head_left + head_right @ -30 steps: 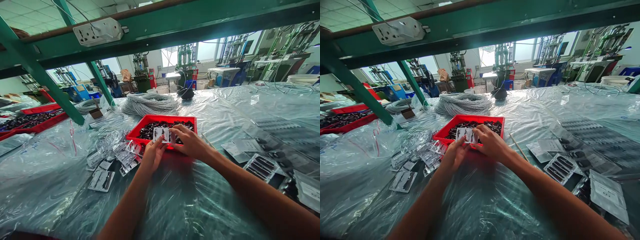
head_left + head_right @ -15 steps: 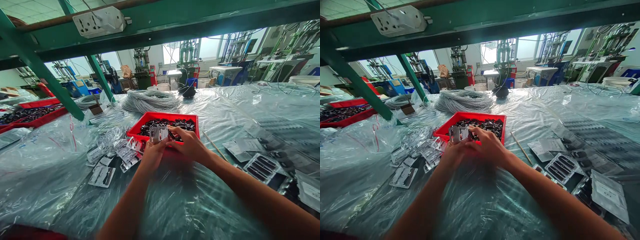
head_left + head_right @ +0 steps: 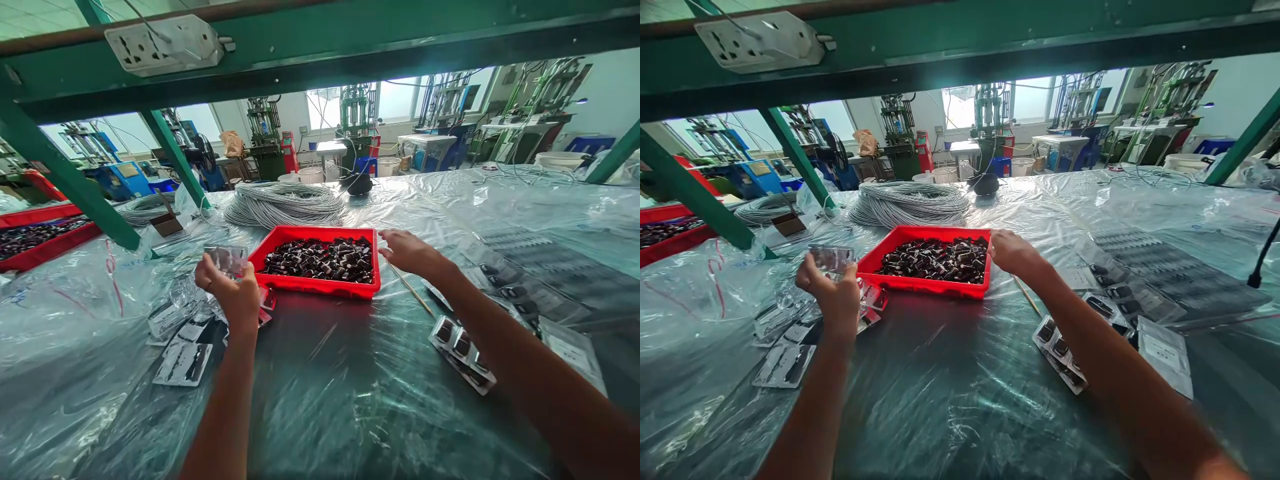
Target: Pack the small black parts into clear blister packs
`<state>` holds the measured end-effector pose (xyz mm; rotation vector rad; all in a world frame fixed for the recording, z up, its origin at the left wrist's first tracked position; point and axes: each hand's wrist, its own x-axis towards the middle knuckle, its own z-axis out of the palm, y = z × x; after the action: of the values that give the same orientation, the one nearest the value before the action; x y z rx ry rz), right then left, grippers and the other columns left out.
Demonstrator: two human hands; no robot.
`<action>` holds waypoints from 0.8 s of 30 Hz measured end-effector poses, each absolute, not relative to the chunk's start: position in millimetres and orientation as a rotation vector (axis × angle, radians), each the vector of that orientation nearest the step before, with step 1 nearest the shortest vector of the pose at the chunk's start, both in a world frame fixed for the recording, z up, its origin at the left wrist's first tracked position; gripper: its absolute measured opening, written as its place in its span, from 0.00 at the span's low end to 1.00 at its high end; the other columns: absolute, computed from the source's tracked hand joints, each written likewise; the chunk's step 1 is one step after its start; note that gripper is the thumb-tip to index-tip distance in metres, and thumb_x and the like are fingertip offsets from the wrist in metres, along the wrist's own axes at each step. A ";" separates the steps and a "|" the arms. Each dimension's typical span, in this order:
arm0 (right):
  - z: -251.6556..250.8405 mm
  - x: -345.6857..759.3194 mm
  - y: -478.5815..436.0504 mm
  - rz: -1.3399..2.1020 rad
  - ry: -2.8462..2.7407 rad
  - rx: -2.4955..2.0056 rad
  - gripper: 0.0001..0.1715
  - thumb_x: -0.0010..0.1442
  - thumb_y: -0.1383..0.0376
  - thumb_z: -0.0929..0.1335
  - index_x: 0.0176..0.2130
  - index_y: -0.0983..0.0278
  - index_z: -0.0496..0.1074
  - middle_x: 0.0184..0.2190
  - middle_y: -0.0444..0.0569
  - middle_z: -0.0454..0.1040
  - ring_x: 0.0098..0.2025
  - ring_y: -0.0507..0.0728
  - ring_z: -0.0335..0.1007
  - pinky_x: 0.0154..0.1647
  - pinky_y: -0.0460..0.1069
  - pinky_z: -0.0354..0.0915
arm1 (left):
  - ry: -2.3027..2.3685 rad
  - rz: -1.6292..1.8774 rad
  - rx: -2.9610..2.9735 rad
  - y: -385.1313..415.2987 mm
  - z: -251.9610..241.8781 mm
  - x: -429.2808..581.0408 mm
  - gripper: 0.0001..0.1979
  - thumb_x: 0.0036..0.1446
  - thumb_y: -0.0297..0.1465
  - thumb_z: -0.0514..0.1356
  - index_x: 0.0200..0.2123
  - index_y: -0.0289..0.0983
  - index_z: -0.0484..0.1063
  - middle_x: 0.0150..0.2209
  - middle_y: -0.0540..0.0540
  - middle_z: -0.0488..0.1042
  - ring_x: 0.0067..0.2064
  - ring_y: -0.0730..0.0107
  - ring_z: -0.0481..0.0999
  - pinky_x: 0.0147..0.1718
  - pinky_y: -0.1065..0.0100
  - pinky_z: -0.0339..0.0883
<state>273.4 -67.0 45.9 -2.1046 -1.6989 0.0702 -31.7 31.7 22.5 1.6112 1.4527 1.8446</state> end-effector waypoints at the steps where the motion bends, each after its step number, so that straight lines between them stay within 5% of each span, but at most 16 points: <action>1: 41.4 282.2 -71.9 0.139 -1.703 -2.174 0.10 0.54 0.70 0.73 0.40 0.66 0.77 0.44 0.61 0.78 0.53 0.70 0.72 0.55 0.61 0.68 | 1.521 1.855 1.617 33.5 26.2 -36.1 0.37 0.50 0.26 0.64 0.63 0.31 0.57 0.69 0.32 0.47 0.71 0.46 0.45 0.68 0.53 0.44; 5: 19.8 295.1 -90.9 0.309 -1.698 -2.266 0.15 0.42 0.76 0.77 0.21 0.62 0.70 0.25 0.50 0.77 0.41 0.64 0.77 0.44 0.53 0.72 | 1.565 1.782 1.702 34.4 31.7 -36.5 0.34 0.51 0.24 0.64 0.60 0.28 0.59 0.69 0.29 0.46 0.71 0.47 0.44 0.69 0.51 0.41; 10: 29.3 304.6 -106.7 0.475 -1.641 -2.297 0.06 0.56 0.75 0.68 0.30 0.65 0.73 0.20 0.44 0.74 0.24 0.53 0.73 0.28 0.46 0.68 | 1.247 1.676 2.102 16.5 19.7 -7.4 0.25 0.55 0.27 0.61 0.56 0.29 0.65 0.63 0.31 0.60 0.66 0.51 0.59 0.65 0.54 0.55; 14: 62.7 315.1 -141.6 0.427 -1.762 -2.197 0.12 0.64 0.64 0.63 0.40 0.65 0.75 0.39 0.51 0.79 0.37 0.55 0.75 0.36 0.47 0.67 | 1.061 1.466 2.299 -0.7 10.2 11.5 0.22 0.58 0.32 0.59 0.56 0.37 0.66 0.61 0.36 0.64 0.64 0.52 0.63 0.63 0.50 0.60; 18: 61.6 297.1 -178.5 0.632 -2.091 -2.289 0.25 0.53 0.50 0.73 0.45 0.61 0.75 0.43 0.52 0.77 0.45 0.62 0.74 0.40 0.50 0.66 | 1.019 1.380 2.360 -5.1 9.1 15.3 0.21 0.59 0.35 0.58 0.55 0.38 0.67 0.61 0.37 0.64 0.64 0.52 0.65 0.61 0.50 0.64; 24: 55.2 272.4 -189.7 0.556 -2.209 -2.350 0.15 0.49 0.60 0.74 0.38 0.63 0.75 0.38 0.52 0.76 0.41 0.62 0.72 0.38 0.50 0.63 | 0.978 1.382 2.358 -4.3 14.5 13.6 0.20 0.58 0.35 0.58 0.53 0.37 0.68 0.58 0.37 0.67 0.59 0.52 0.70 0.54 0.52 0.72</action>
<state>272.4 -189.7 55.2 -2.3497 -2.2089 0.5563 13.6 -4.3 14.5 2.3581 0.9784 1.3824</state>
